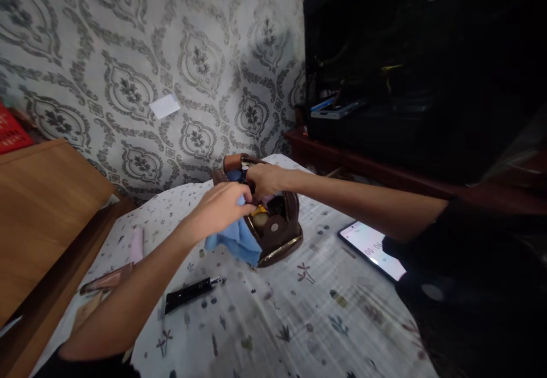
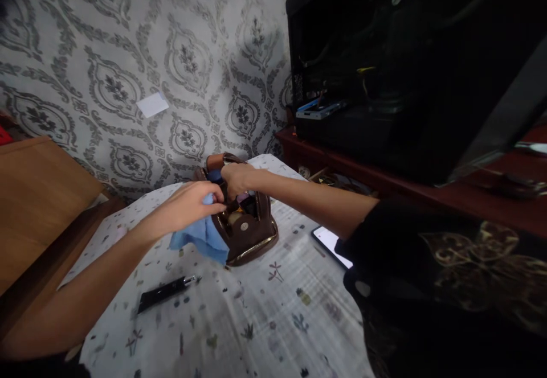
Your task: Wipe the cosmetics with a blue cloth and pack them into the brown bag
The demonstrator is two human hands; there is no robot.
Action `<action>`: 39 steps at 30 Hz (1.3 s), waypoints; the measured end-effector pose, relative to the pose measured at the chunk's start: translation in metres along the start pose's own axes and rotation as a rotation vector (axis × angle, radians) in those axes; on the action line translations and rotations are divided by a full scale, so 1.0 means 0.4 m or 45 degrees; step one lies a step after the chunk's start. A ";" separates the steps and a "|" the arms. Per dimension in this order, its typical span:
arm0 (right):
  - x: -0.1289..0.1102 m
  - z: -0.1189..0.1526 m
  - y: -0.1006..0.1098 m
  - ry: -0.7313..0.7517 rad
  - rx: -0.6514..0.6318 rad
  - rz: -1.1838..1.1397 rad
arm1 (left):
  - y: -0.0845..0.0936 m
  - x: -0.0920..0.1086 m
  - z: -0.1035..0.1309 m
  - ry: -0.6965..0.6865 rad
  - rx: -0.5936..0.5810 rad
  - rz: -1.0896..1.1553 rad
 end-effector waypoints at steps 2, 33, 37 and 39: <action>-0.010 0.003 -0.014 -0.032 -0.019 0.080 | -0.004 -0.015 0.048 -0.053 0.161 0.128; -0.046 0.048 -0.042 0.291 -0.399 0.278 | -0.236 -0.102 0.261 0.052 0.320 0.691; -0.031 -0.007 -0.013 0.297 -0.192 0.200 | -0.254 -0.132 0.282 0.091 0.351 0.734; -0.027 -0.035 -0.008 0.196 -0.091 0.200 | -0.265 -0.144 0.292 0.102 0.370 0.748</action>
Point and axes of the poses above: each hand's wrist, its own z-axis away from the middle knuckle, its own y-axis out of the back of the hand, x = y × z, the point moved 6 cm from there along -z, towards the middle knuckle, and after that the axes turned 9 degrees about -x, right-handed, at the moved point
